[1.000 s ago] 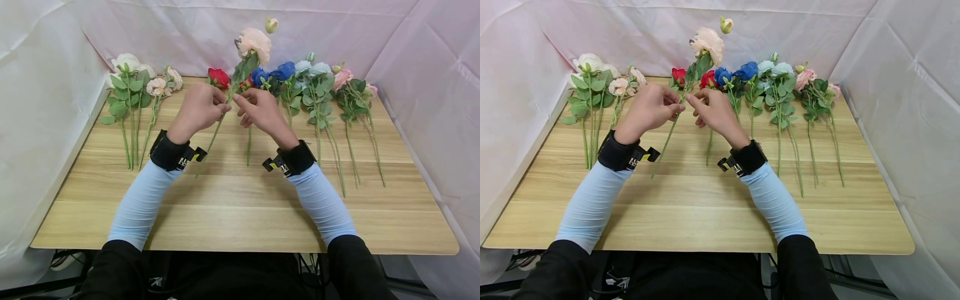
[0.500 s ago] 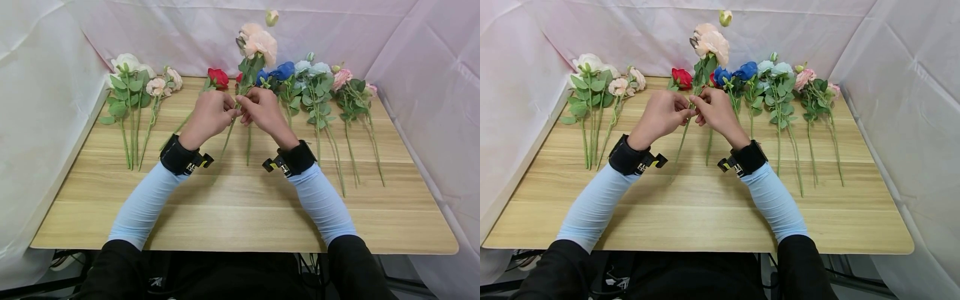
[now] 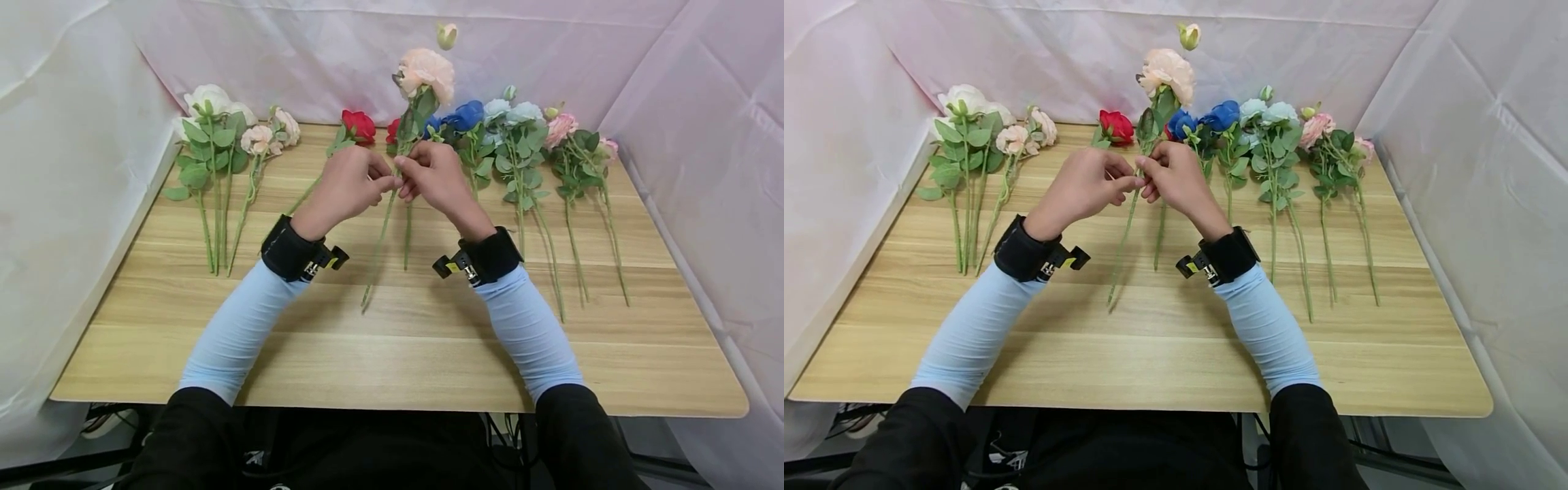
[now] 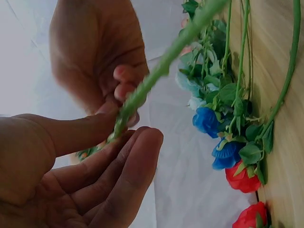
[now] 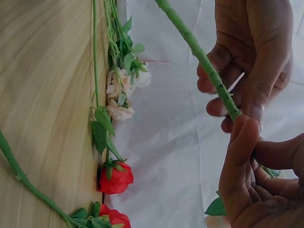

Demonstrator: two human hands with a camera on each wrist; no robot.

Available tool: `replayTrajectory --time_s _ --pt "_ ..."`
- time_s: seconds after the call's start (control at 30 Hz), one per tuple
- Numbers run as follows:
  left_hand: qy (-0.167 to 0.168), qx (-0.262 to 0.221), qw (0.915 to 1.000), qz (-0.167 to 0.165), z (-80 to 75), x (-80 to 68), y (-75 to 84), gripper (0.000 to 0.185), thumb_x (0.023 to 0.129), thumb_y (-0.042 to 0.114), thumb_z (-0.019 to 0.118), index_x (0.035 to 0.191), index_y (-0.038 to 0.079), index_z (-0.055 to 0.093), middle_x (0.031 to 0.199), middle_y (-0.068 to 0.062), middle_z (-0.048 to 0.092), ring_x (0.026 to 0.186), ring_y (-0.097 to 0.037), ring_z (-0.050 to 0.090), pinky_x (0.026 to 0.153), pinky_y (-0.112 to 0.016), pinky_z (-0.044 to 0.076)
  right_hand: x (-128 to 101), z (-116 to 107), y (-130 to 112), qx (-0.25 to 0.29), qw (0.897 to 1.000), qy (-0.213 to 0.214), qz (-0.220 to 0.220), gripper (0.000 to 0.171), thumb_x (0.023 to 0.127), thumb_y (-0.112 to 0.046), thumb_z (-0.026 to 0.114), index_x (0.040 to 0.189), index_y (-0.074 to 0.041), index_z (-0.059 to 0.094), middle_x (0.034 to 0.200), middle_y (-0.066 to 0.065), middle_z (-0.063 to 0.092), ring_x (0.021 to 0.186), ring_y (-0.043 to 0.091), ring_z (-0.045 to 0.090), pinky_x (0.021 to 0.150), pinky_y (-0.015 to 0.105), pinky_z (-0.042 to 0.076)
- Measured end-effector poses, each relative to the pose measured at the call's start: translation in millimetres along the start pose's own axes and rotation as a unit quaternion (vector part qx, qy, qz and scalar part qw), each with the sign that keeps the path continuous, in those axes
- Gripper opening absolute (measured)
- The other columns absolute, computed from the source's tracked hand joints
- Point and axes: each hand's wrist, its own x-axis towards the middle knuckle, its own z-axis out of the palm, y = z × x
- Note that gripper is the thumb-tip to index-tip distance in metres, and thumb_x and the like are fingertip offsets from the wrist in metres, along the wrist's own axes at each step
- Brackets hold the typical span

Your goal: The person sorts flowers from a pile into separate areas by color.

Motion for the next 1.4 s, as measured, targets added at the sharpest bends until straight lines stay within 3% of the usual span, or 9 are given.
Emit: replayTrajectory --time_s 0.13,0.33,0.53,0.67,0.9,1.13,1.3,1.4 --pt "0.006 -0.020 0.9994 -0.027 -16.8 -0.9 -5.8 0.025 0.102 0.032 0.068 0.105 0.011 0.081 0.095 -0.008 0.079 0.071 -0.018 0.073 0.067 -0.030 0.052 0.4 -3.5 0.2 -0.012 1.000 0.005 0.013 0.021 0.106 -0.021 0.061 0.099 0.000 0.064 0.075 0.007 0.070 0.068 0.030 0.072 0.065 0.038 0.064" --pt "0.050 -0.030 0.9962 -0.065 -44.5 -7.1 -16.4 0.028 0.102 0.033 0.066 0.113 0.010 0.079 0.102 -0.010 0.078 0.075 -0.020 0.076 0.069 -0.026 0.057 2.0 -2.4 1.0 -0.021 0.999 -0.014 0.037 0.022 0.106 -0.023 0.061 0.101 -0.003 0.065 0.080 0.011 0.070 0.076 0.036 0.073 0.067 0.037 0.064" --pt "0.082 -0.052 0.9904 -0.099 -64.4 -12.7 -28.4 0.030 0.102 0.034 0.067 0.117 0.011 0.078 0.107 -0.012 0.078 0.072 -0.012 0.074 0.070 -0.022 0.059 1.7 -0.4 2.9 -0.029 0.999 -0.026 0.036 0.023 0.106 -0.024 0.061 0.100 -0.003 0.064 0.084 0.013 0.070 0.071 0.028 0.073 0.068 0.039 0.064" --pt "0.099 -0.075 0.9857 -0.114 -73.9 -15.4 -36.2 0.033 0.101 0.036 0.067 0.118 0.009 0.077 0.101 -0.008 0.078 0.067 -0.005 0.072 0.069 -0.021 0.060 1.4 1.5 1.1 -0.028 0.998 -0.029 0.038 0.023 0.106 -0.025 0.061 0.101 -0.003 0.065 0.083 0.012 0.070 0.071 0.028 0.073 0.068 0.038 0.064" --pt "0.136 -0.102 0.9768 -0.130 -84.4 -19.4 -44.8 0.034 0.100 0.036 0.068 0.115 0.006 0.077 0.090 0.001 0.075 0.066 -0.006 0.072 0.070 -0.020 0.060 2.1 9.6 -5.0 -0.008 0.998 -0.045 0.037 0.022 0.106 -0.022 0.061 0.101 0.000 0.064 0.079 0.010 0.069 0.067 0.025 0.071 0.077 0.053 0.063" --pt "0.122 -0.104 0.9751 -0.153 -84.9 -13.3 -54.7 0.039 0.099 0.041 0.069 0.118 0.008 0.077 0.093 0.000 0.075 0.068 -0.005 0.070 0.071 -0.020 0.060 -0.2 9.6 -5.9 -0.011 0.998 -0.047 0.033 0.022 0.106 -0.019 0.061 0.100 0.002 0.064 0.077 0.010 0.068 0.072 0.037 0.072 0.074 0.050 0.064" --pt "0.071 -0.084 0.9771 -0.183 -82.3 -3.3 -76.0 0.042 0.099 0.044 0.067 0.115 0.007 0.076 0.086 0.007 0.072 0.065 -0.004 0.071 0.067 -0.020 0.060 -1.3 7.7 -6.5 -0.010 0.999 -0.040 0.033 0.023 0.105 -0.018 0.061 0.100 0.004 0.064 0.074 0.009 0.068 0.063 0.026 0.070 0.070 0.047 0.064" --pt "0.032 -0.072 0.9761 -0.202 -79.9 -0.3 -92.3 0.044 0.101 0.043 0.065 0.118 0.004 0.074 0.086 0.005 0.072 0.064 -0.003 0.070 0.067 -0.021 0.061 -0.5 8.8 -6.3 -0.014 0.998 -0.045 0.042 0.024 0.105 -0.020 0.062 0.101 0.004 0.065 0.074 0.009 0.068 0.064 0.027 0.071 0.069 0.044 0.064"
